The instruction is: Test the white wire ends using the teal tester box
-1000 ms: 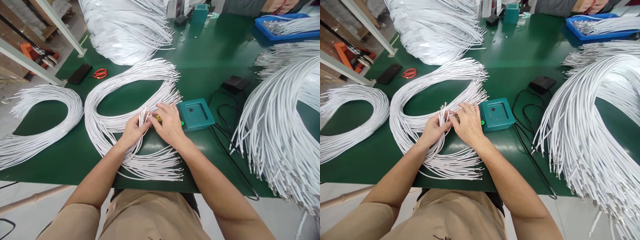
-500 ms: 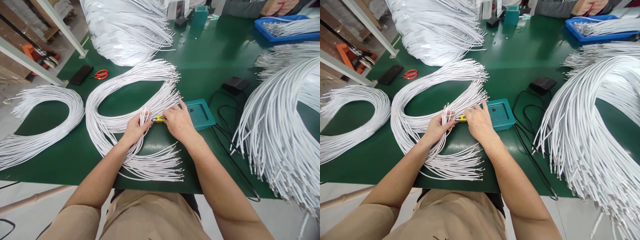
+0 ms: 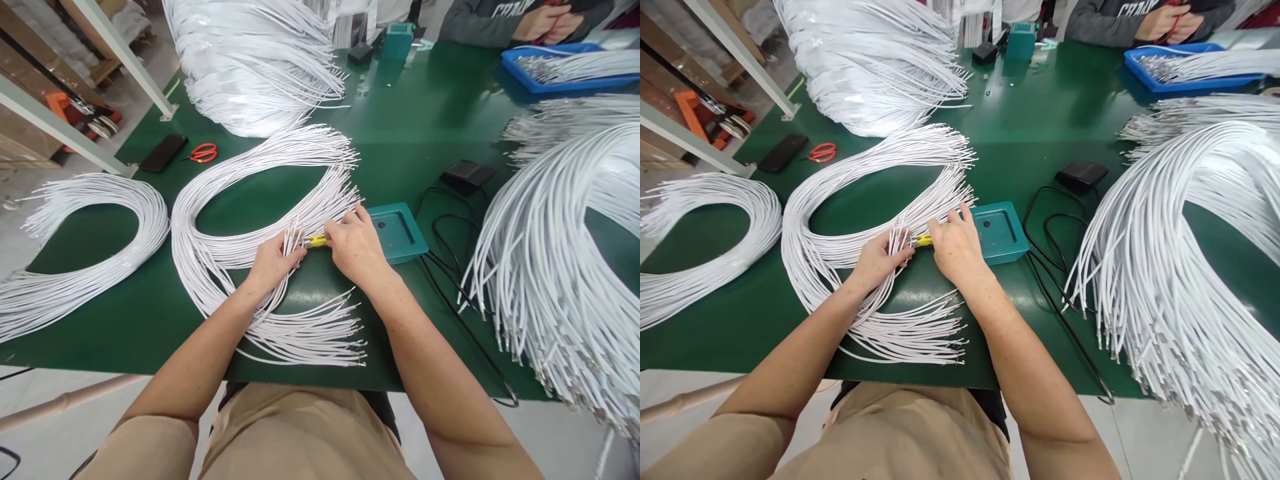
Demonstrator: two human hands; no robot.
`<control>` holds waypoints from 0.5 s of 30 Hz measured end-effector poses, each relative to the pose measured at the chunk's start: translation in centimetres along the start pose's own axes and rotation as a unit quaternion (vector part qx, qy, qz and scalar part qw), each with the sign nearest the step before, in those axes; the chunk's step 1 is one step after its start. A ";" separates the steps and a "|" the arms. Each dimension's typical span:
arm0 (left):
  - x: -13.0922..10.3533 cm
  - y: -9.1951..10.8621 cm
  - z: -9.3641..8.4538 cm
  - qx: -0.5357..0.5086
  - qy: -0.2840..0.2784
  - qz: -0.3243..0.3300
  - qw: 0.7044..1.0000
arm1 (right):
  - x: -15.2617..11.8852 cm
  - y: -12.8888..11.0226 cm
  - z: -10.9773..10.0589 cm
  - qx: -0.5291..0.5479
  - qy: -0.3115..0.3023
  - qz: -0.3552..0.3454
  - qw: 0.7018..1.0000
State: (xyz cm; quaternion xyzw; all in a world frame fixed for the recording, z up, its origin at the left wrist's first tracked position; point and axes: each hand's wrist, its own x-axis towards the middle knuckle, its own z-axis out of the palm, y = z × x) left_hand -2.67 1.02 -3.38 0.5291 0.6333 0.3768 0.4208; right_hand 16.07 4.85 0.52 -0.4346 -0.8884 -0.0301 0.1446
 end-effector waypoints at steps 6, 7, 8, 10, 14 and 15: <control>-0.1 0.2 -0.3 -0.003 -0.018 -0.019 1.000 | -0.7 0.6 -0.2 -0.051 0.063 0.136 0.987; -0.1 0.2 -0.4 -0.005 -0.019 -0.023 1.000 | -0.8 0.9 -0.1 -0.062 0.067 0.155 0.984; -0.1 0.2 -0.4 -0.009 -0.021 -0.026 0.999 | -0.9 1.0 0.1 -0.068 0.065 0.165 0.982; -0.1 0.3 -0.6 -0.021 -0.022 -0.028 0.999 | -0.9 1.3 0.3 -0.070 0.059 0.163 0.982; -0.2 0.5 -1.1 -0.032 -0.006 -0.018 0.999 | -0.9 0.9 0.2 -0.057 0.081 0.145 0.984; -0.3 0.5 -1.3 -0.034 0.001 -0.012 0.999 | -0.8 0.5 0.1 -0.045 0.090 0.133 0.986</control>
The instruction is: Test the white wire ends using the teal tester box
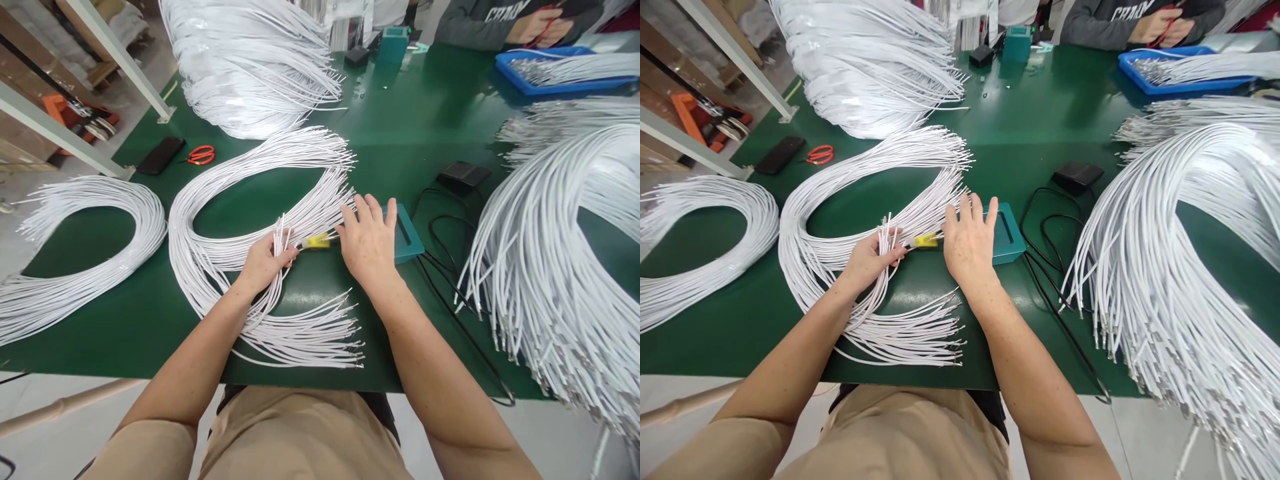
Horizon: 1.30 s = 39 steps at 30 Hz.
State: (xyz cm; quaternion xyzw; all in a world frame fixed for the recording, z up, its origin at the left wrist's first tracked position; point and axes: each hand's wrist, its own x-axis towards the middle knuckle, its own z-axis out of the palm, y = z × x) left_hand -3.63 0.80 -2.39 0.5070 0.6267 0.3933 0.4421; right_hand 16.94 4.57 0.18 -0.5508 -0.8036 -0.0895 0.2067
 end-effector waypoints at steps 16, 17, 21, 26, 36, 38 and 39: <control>-0.7 0.7 -0.4 -0.192 -0.017 -0.008 0.981 | -0.9 -3.9 0.1 0.381 0.012 0.036 0.924; -0.8 0.8 -0.4 -0.199 -0.026 -0.011 0.980 | -0.8 -3.8 0.1 0.401 0.017 0.043 0.915; -1.2 1.5 -0.5 -0.229 -0.063 -0.022 0.971 | -0.6 -3.9 -0.1 0.474 -0.006 0.077 0.877; -1.2 1.7 -0.6 -0.220 -0.094 -0.032 0.970 | -0.5 -3.9 -0.1 0.559 -0.075 0.114 0.818; -1.3 1.9 -1.9 -0.172 -0.093 -0.047 0.980 | 0.4 -2.1 -2.5 0.666 -0.293 0.057 0.683; -1.3 2.0 -1.9 -0.155 -0.071 -0.034 0.985 | 0.6 -1.6 -3.4 0.684 -0.427 -0.019 0.591; -1.4 2.1 -1.8 -0.146 -0.059 -0.026 0.987 | 0.6 -1.6 -3.5 0.682 -0.457 -0.035 0.570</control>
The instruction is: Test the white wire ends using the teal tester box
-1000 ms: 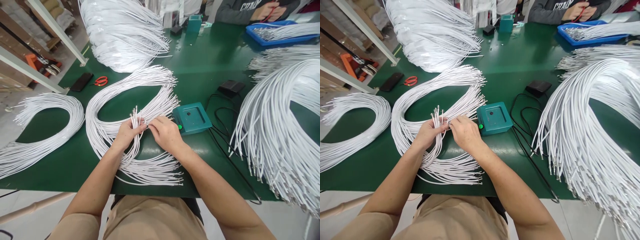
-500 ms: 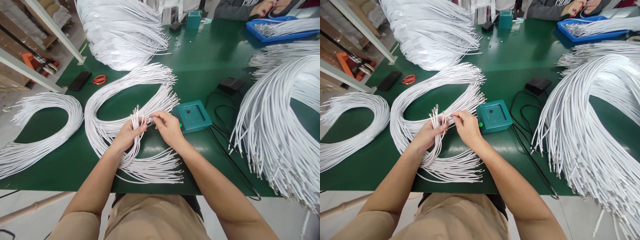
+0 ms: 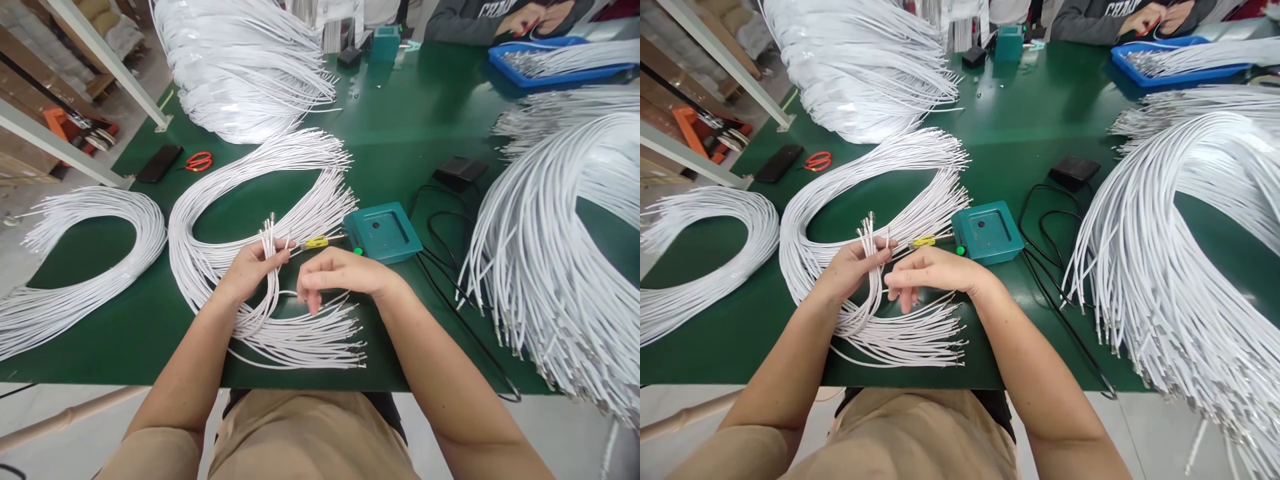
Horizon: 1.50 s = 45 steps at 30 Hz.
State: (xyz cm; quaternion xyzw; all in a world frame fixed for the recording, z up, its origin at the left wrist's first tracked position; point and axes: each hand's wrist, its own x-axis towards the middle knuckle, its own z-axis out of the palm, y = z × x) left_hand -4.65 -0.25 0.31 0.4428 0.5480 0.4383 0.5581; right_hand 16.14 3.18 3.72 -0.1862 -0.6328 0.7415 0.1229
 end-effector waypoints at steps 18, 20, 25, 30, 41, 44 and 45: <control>-0.5 0.3 1.3 0.043 -0.015 0.033 0.998 | 2.9 2.5 1.7 0.125 0.330 -0.057 0.934; -0.6 0.5 1.4 0.044 -0.022 0.027 0.998 | 3.0 2.4 1.6 0.203 0.308 -0.078 0.926; -0.4 0.2 1.2 0.042 -0.012 0.034 0.998 | 2.8 2.1 1.3 0.229 0.350 -0.098 0.903; -0.1 -0.4 1.0 0.057 0.007 0.055 0.997 | 3.0 2.6 1.7 0.079 0.386 -0.011 0.919; -0.4 0.0 0.9 0.099 0.019 0.059 0.993 | 3.3 2.6 2.3 0.104 0.439 -0.077 0.889; -0.4 0.2 1.0 0.104 0.023 0.056 0.993 | 3.4 3.0 2.5 0.097 0.443 -0.078 0.888; -0.4 0.2 1.0 0.105 0.024 0.056 0.993 | 3.4 3.1 2.5 0.083 0.447 -0.080 0.887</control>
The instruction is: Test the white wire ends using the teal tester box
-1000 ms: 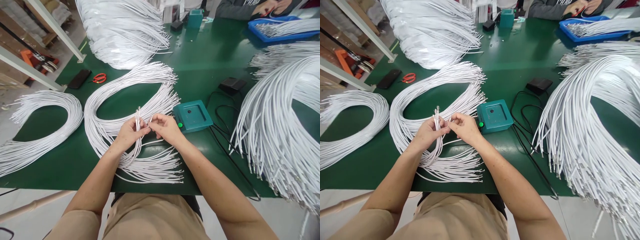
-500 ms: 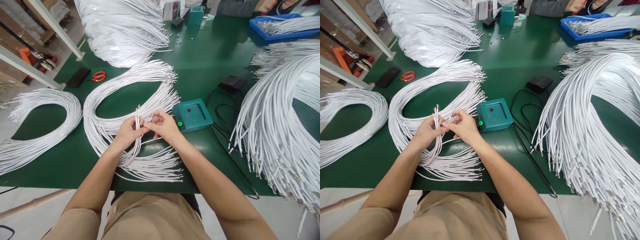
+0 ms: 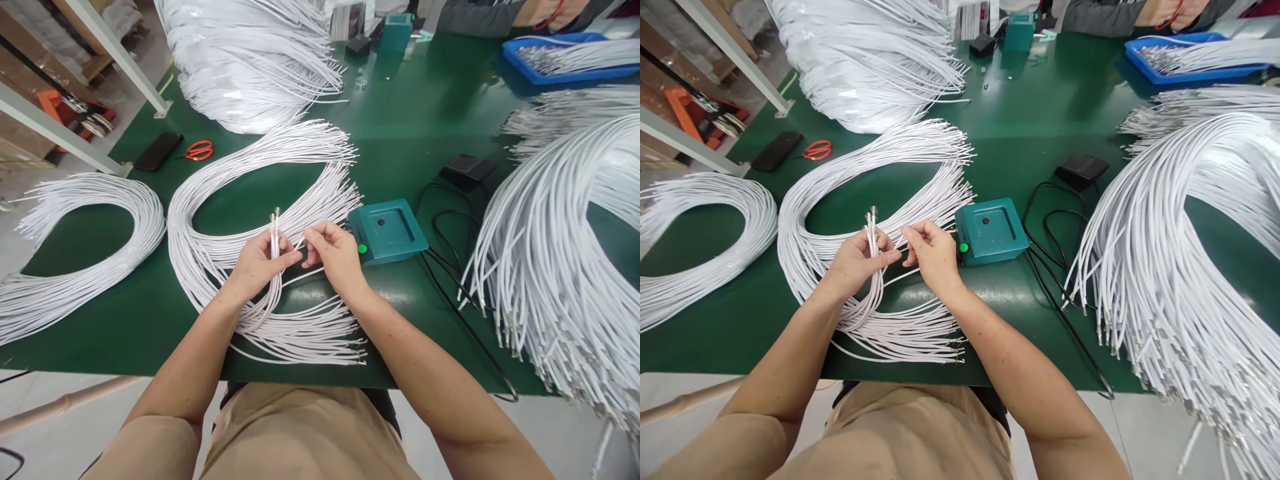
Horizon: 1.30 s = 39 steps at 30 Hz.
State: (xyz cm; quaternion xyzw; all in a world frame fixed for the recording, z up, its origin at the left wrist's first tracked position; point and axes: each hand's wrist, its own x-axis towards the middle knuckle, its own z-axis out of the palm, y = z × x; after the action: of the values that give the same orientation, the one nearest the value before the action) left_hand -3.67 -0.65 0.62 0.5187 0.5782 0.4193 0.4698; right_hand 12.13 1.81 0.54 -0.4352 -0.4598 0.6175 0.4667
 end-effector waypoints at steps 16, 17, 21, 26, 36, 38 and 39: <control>0.2 -0.7 -0.1 -0.002 0.000 0.003 1.000 | 0.5 0.4 -0.2 0.017 -0.012 0.039 0.999; 0.2 -0.8 -0.1 0.000 -0.006 0.000 1.000 | 0.5 0.3 -0.2 0.033 -0.005 0.035 0.999; 0.3 -1.0 0.2 -0.009 -0.022 0.007 1.000 | 0.4 0.0 -0.1 0.066 -0.005 0.030 0.997; 0.3 -1.0 1.1 -0.061 0.023 0.026 0.998 | 0.4 -0.1 -0.1 0.103 -0.035 0.049 0.993; 0.2 -0.6 1.5 -0.092 -0.005 0.013 0.996 | 0.6 -0.4 -0.4 0.172 -0.078 0.118 0.975; 0.0 -0.3 1.7 -0.089 -0.018 0.015 0.996 | 0.6 -0.6 -0.4 0.162 -0.082 0.111 0.977; -0.1 -0.2 1.8 -0.087 -0.023 0.016 0.996 | 0.6 -0.6 -0.5 0.156 -0.088 0.115 0.977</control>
State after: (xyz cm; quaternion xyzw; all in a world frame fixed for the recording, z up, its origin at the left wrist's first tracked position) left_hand -1.93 -0.81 0.05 0.4946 0.5199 0.4638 0.5196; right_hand 12.59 2.57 0.91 -0.3508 -0.3437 0.7673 0.4124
